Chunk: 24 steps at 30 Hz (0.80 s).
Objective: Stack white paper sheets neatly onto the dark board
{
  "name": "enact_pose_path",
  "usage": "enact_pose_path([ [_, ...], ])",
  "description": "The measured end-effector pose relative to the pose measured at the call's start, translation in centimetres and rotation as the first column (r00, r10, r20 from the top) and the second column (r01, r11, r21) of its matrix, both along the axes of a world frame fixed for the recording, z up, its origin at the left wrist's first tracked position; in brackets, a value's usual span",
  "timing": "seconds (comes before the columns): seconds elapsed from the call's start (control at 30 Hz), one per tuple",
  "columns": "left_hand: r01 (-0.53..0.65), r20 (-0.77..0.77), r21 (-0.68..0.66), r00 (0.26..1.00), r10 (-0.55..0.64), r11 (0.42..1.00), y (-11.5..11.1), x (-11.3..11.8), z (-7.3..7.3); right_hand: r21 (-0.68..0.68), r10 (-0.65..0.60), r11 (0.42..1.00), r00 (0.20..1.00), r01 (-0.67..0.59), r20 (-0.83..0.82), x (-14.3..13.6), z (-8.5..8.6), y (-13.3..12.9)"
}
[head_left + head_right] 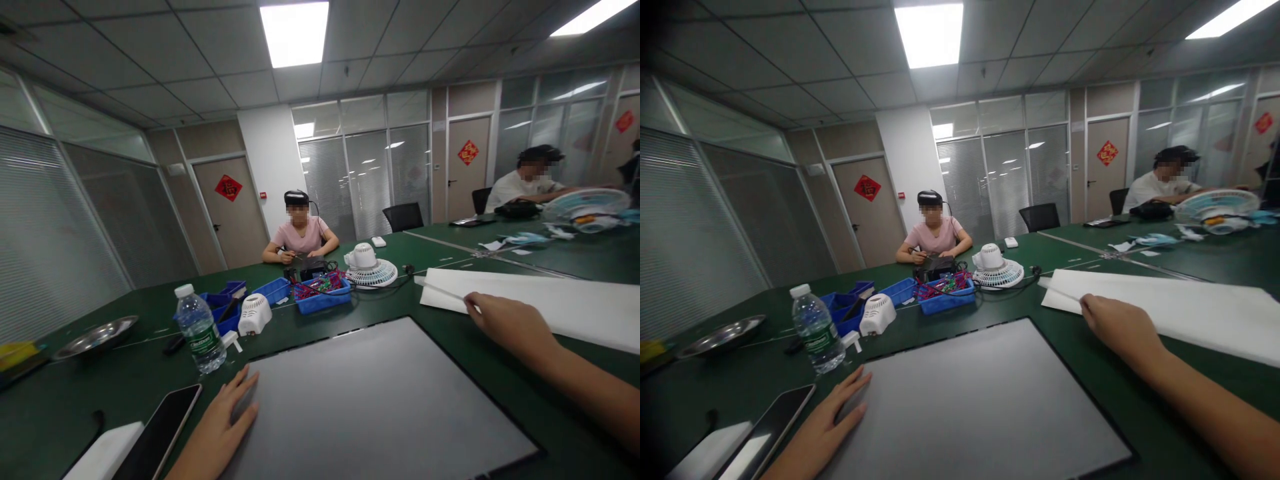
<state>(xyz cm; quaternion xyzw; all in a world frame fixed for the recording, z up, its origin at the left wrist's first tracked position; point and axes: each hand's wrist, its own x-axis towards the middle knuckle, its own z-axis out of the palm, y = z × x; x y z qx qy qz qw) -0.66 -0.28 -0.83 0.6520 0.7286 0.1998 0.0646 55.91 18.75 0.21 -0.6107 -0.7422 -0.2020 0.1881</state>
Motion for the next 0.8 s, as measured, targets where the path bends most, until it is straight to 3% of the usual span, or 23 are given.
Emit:
enact_pose_path([
  [0.07, -0.03, -0.014, -0.019, 0.999, 0.029, 0.999, -0.2, 0.0, 0.1, 0.025, 0.07, 0.997, 0.997, -0.071, 0.009, -2.3, 1.0, -1.9],
  [0.13, -0.055, -0.028, -0.028, 0.998, 0.054, 0.998, -0.2, -0.1, 0.0, -0.004, 0.256, 0.967, 0.966, -0.257, -0.036, -5.0, 1.7, -4.2],
  [0.2, -0.053, -0.041, -0.016, 0.998, 0.052, 0.998, -0.2, -0.3, -0.2, -0.053, 0.447, 0.887, 0.881, -0.459, -0.158, -7.7, 2.0, -6.3],
  [0.27, -0.027, -0.048, 0.0, 0.998, 0.026, 1.0, -0.1, -0.6, -0.4, -0.065, 0.536, 0.821, 0.806, -0.567, -0.249, -9.9, 1.8, -8.0],
  [0.43, -0.014, -0.034, -0.003, 0.999, 0.013, 1.0, 0.0, -0.8, -0.9, -0.107, 0.569, 0.811, 0.818, -0.575, -0.08, -13.2, 0.5, -10.1],
  [0.57, -0.01, -0.023, 0.004, 1.0, 0.01, 1.0, 0.1, -1.1, -1.1, -0.28, 0.712, 0.663, 0.7, -0.694, -0.051, -14.2, 0.6, -11.5],
  [0.63, -0.01, -0.023, 0.011, 1.0, 0.01, 1.0, 0.2, -1.2, -1.2, -0.289, 0.762, 0.605, 0.645, -0.742, -0.062, -14.4, 0.9, -12.2],
  [0.8, -0.001, -0.064, 0.016, 0.998, 0.002, 1.0, 0.3, -1.5, -1.3, -0.28, 0.768, 0.598, 0.637, -0.751, -0.068, -15.5, 2.7, -14.0],
])
